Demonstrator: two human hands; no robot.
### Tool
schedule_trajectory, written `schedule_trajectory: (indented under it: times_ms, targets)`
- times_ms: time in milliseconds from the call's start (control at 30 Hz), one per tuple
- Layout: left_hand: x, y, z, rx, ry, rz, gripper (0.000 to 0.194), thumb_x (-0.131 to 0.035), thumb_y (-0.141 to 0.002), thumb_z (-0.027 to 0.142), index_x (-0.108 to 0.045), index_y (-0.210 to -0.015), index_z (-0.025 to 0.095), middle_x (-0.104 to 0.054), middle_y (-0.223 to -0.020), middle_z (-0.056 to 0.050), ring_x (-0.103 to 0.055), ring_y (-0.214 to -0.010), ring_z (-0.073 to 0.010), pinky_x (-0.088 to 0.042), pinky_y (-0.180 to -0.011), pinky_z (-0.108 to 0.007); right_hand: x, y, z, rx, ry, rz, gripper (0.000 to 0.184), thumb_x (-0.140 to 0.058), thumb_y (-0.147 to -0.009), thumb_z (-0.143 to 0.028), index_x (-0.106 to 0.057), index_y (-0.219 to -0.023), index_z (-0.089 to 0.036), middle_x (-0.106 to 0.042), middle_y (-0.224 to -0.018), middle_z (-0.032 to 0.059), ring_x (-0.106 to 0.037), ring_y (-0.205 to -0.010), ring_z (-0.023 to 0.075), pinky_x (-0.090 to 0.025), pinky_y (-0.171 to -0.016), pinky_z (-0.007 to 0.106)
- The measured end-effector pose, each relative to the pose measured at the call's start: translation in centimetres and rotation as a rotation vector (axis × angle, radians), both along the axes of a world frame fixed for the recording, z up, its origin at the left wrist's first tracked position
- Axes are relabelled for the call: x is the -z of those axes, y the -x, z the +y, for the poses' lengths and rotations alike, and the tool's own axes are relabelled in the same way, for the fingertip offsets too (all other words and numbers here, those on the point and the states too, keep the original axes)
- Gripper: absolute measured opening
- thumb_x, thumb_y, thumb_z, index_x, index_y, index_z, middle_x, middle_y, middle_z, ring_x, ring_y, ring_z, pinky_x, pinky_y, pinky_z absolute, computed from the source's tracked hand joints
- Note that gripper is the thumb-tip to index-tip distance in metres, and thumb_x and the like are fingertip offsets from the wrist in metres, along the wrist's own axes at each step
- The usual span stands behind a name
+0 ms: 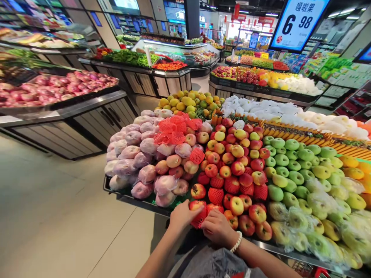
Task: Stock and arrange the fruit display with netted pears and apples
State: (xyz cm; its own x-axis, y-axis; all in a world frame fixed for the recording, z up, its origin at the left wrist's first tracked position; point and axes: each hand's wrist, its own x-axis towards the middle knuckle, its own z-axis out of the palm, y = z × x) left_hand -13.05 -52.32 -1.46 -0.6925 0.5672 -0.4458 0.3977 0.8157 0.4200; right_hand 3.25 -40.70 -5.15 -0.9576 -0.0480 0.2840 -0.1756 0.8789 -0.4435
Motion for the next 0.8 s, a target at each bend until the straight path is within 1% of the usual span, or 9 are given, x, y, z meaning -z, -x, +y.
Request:
schedule_trajectory:
  times_ms: [67, 133, 233, 300, 400, 533, 633, 700, 800]
  targets:
    - [0.7, 0.2, -0.9, -0.082, -0.138, -0.129, 0.059, -0.045, -0.085, 0.075, -0.064, -0.084, 0.019, -0.074, -0.079, -0.011, -0.073, -0.077, -0.0300, -0.049, -0.065, -0.033, -0.6, -0.5, 0.2, 0.006, 0.046, -0.008, 0.014, -0.063, -0.088, -0.011, -0.068, -0.092, -0.023, -0.072, -0.083, 0.0018, -0.059, -0.080, 0.0191, -0.044, -0.075, 0.031]
    - [1.2, 0.3, -1.6, -0.198, -0.257, -0.238, 0.061, -0.035, -0.087, 0.077, -0.060, -0.083, 0.021, -0.067, -0.065, -0.005, -0.069, -0.063, -0.0261, -0.047, -0.060, -0.032, -1.4, -1.0, 0.4, -0.003, 0.091, -0.064, 0.013, -0.067, -0.084, -0.014, -0.068, -0.093, -0.023, -0.072, -0.084, 0.0016, -0.059, -0.078, 0.0189, -0.044, -0.073, 0.030]
    - [1.3, 0.1, -1.9, -0.279, -0.284, -0.182, 0.058, -0.041, -0.087, 0.075, -0.058, -0.093, 0.021, -0.070, -0.072, -0.004, -0.071, -0.064, -0.0266, -0.049, -0.061, -0.032, -2.9, -2.0, 1.0, -0.080, 0.157, -0.175, 0.014, -0.071, -0.079, -0.018, -0.068, -0.092, -0.024, -0.068, -0.080, -0.0013, -0.057, -0.071, 0.0167, -0.040, -0.066, 0.028]
    - [1.5, -0.5, -1.8, -0.201, -0.209, -0.058, 0.053, -0.053, -0.085, 0.071, -0.059, -0.100, 0.020, -0.074, -0.083, -0.008, -0.075, -0.078, -0.0307, -0.050, -0.066, -0.033, -4.2, -2.8, 1.7, -0.052, 0.209, -0.202, 0.012, -0.068, -0.080, -0.017, -0.067, -0.090, -0.024, -0.066, -0.080, -0.0020, -0.056, -0.070, 0.0155, -0.039, -0.065, 0.027]
    - [2.4, -1.8, -1.5, -0.024, -0.124, 0.094, 0.054, -0.064, -0.086, 0.061, -0.058, -0.117, 0.017, -0.077, -0.096, -0.013, -0.076, -0.094, -0.0350, -0.054, -0.075, -0.036, -6.1, -4.4, 3.2, 0.158, 0.344, -0.163, 0.015, -0.054, -0.084, -0.011, -0.063, -0.084, -0.023, -0.063, -0.083, 0.0004, -0.058, -0.075, 0.0167, -0.043, -0.070, 0.028]
    - [4.5, -3.0, -1.8, 0.078, -0.241, 0.234, 0.053, -0.067, -0.090, 0.046, -0.052, -0.132, 0.018, -0.069, -0.130, -0.017, -0.073, -0.113, -0.0316, -0.057, -0.093, -0.038, -7.9, -6.2, 5.7, 0.424, 0.562, -0.025, 0.020, -0.038, -0.087, -0.013, -0.052, -0.077, -0.024, -0.059, -0.085, 0.0049, -0.059, -0.083, 0.0218, -0.050, -0.078, 0.034]
    - [5.6, -2.6, -2.3, 0.144, -0.258, 0.270, 0.056, -0.071, -0.089, 0.042, -0.052, -0.135, 0.017, -0.062, -0.141, -0.018, -0.067, -0.125, -0.0325, -0.056, -0.104, -0.043, -8.5, -6.5, 6.8, 0.480, 0.686, 0.008, 0.022, -0.035, -0.089, -0.016, -0.046, -0.071, -0.024, -0.057, -0.083, 0.0069, -0.058, -0.081, 0.0233, -0.050, -0.074, 0.035]
    - [5.7, -2.2, -2.6, 0.211, -0.227, 0.264, 0.059, -0.074, -0.087, 0.034, -0.050, -0.138, 0.016, -0.060, -0.145, -0.019, -0.064, -0.128, -0.0328, -0.054, -0.107, -0.044, -8.4, -5.9, 6.5, 0.454, 0.686, -0.052, 0.026, -0.040, -0.092, -0.022, -0.043, -0.066, -0.024, -0.055, -0.077, 0.0056, -0.057, -0.077, 0.0227, -0.049, -0.070, 0.035]
    - [5.4, -1.7, -2.6, 0.298, -0.185, 0.261, 0.063, -0.073, -0.085, 0.022, -0.047, -0.142, 0.018, -0.057, -0.150, -0.018, -0.064, -0.127, -0.0311, -0.055, -0.106, -0.044, -7.4, -4.0, 4.4, 0.467, 0.525, -0.219, 0.027, -0.060, -0.094, -0.034, -0.051, -0.070, -0.023, -0.057, -0.075, 0.0021, -0.058, -0.075, 0.0209, -0.050, -0.071, 0.033]
